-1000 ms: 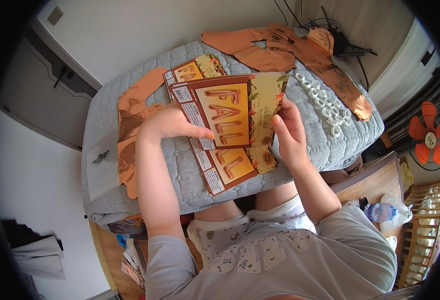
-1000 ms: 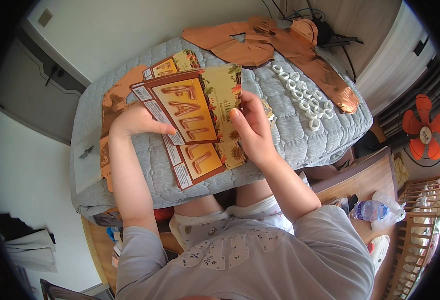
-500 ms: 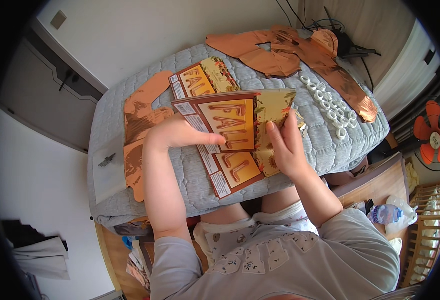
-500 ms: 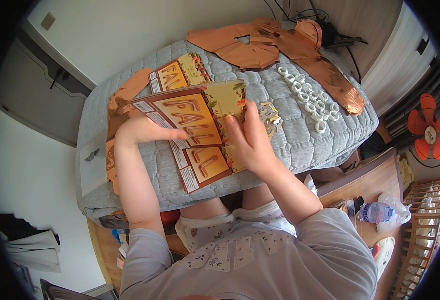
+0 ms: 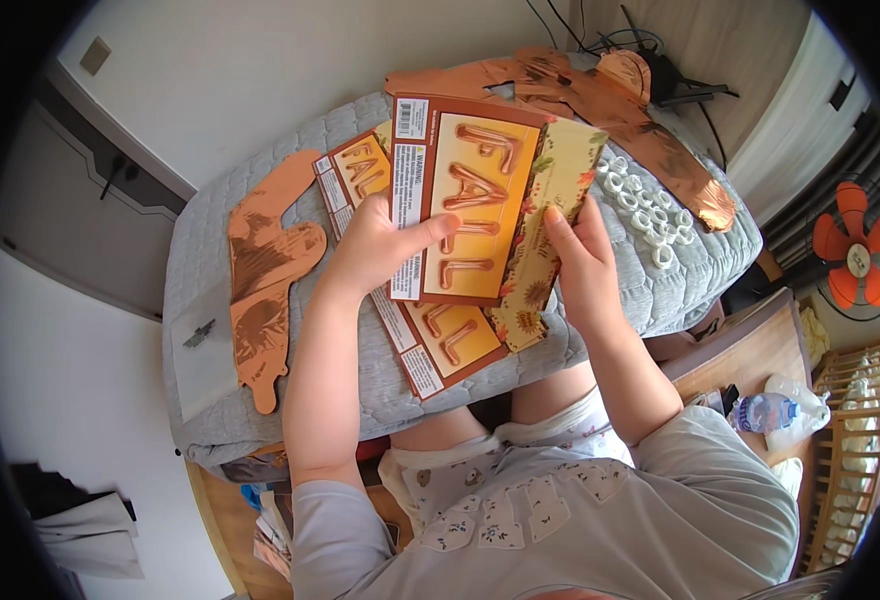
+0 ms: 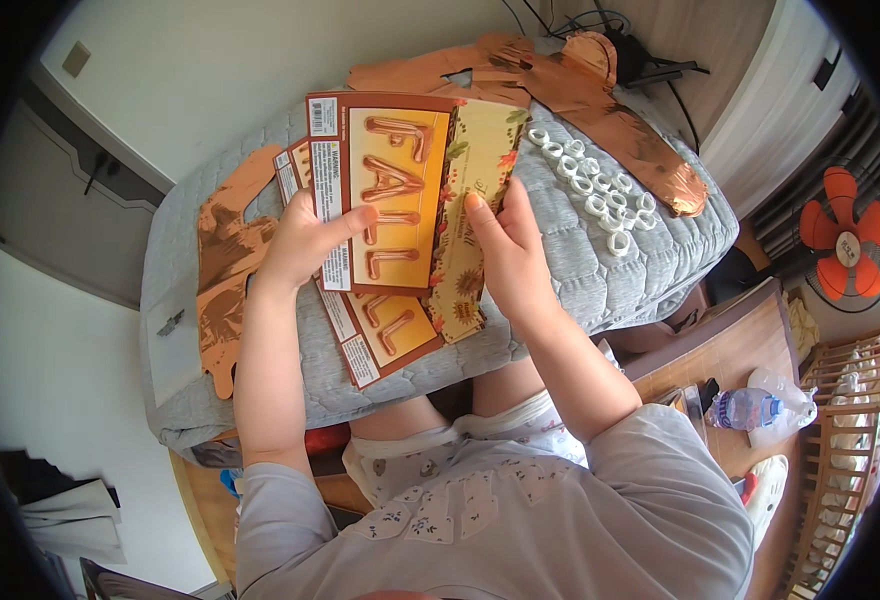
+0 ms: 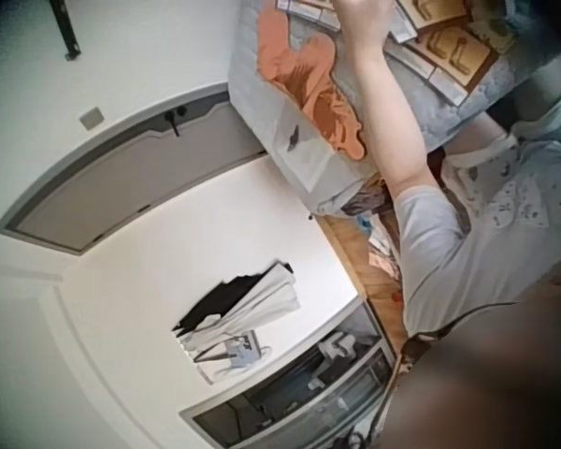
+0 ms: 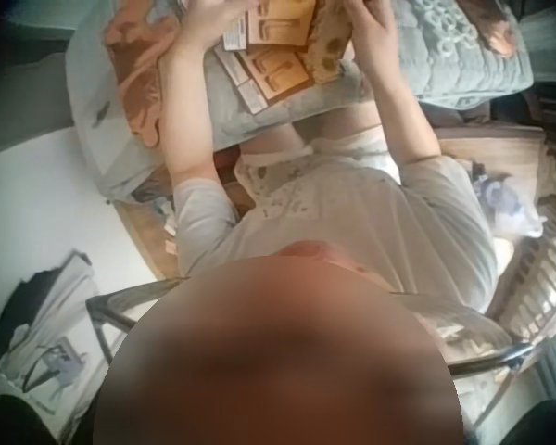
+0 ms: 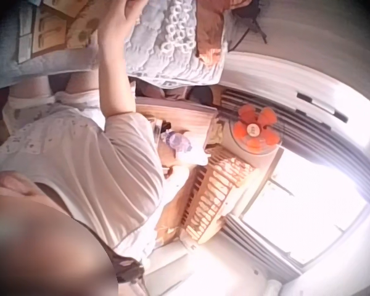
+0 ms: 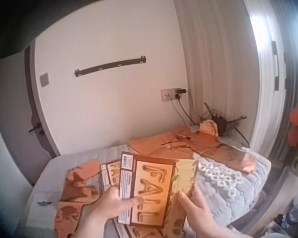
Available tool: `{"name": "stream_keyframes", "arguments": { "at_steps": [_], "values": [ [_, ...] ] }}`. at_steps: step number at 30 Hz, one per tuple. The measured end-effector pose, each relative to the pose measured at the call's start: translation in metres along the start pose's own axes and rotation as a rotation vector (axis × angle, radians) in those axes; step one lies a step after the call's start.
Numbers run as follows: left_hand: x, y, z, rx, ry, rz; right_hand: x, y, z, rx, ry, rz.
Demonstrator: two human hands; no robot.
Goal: Organizing fall-themed decorative cards and inspecting foil balloon letters.
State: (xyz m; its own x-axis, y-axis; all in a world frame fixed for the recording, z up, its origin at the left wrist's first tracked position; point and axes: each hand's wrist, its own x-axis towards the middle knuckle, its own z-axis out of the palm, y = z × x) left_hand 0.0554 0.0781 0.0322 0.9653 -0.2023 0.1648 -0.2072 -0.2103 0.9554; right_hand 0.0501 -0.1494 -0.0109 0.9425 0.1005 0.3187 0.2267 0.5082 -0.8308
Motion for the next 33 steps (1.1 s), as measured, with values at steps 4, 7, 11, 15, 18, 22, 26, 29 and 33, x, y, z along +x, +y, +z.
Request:
{"name": "stream_keyframes", "arguments": {
  "at_steps": [4,7,11,15,18,22,26,29,33],
  "values": [
    [0.003,-0.007,-0.009,-0.087,0.013,-0.101,-0.002,-0.01,-0.018,-0.132,0.029,0.31],
    [0.007,-0.007,-0.009,-0.052,0.013,-0.137,0.003,-0.002,-0.04,-0.054,-0.067,0.34],
    [0.005,-0.009,-0.01,-0.044,0.019,-0.135,0.002,-0.003,-0.04,-0.102,-0.094,0.287],
    [0.006,-0.015,-0.011,0.016,0.005,-0.137,0.005,0.001,-0.046,-0.146,-0.11,0.289],
    [0.003,-0.011,-0.01,0.024,0.01,-0.06,0.002,0.0,-0.042,-0.155,-0.107,0.259],
    [0.0,-0.004,-0.009,0.022,-0.001,-0.067,0.0,0.0,-0.041,-0.205,-0.107,0.194],
    [-0.004,0.004,-0.006,0.088,0.018,-0.005,0.0,-0.002,-0.038,-0.237,-0.083,0.214],
    [-0.006,0.009,-0.004,0.072,0.025,0.004,0.0,-0.003,-0.033,-0.243,-0.04,0.231],
    [-0.008,0.012,-0.002,0.132,0.018,0.013,0.001,0.001,-0.034,-0.254,0.001,0.23]
  ]
}}
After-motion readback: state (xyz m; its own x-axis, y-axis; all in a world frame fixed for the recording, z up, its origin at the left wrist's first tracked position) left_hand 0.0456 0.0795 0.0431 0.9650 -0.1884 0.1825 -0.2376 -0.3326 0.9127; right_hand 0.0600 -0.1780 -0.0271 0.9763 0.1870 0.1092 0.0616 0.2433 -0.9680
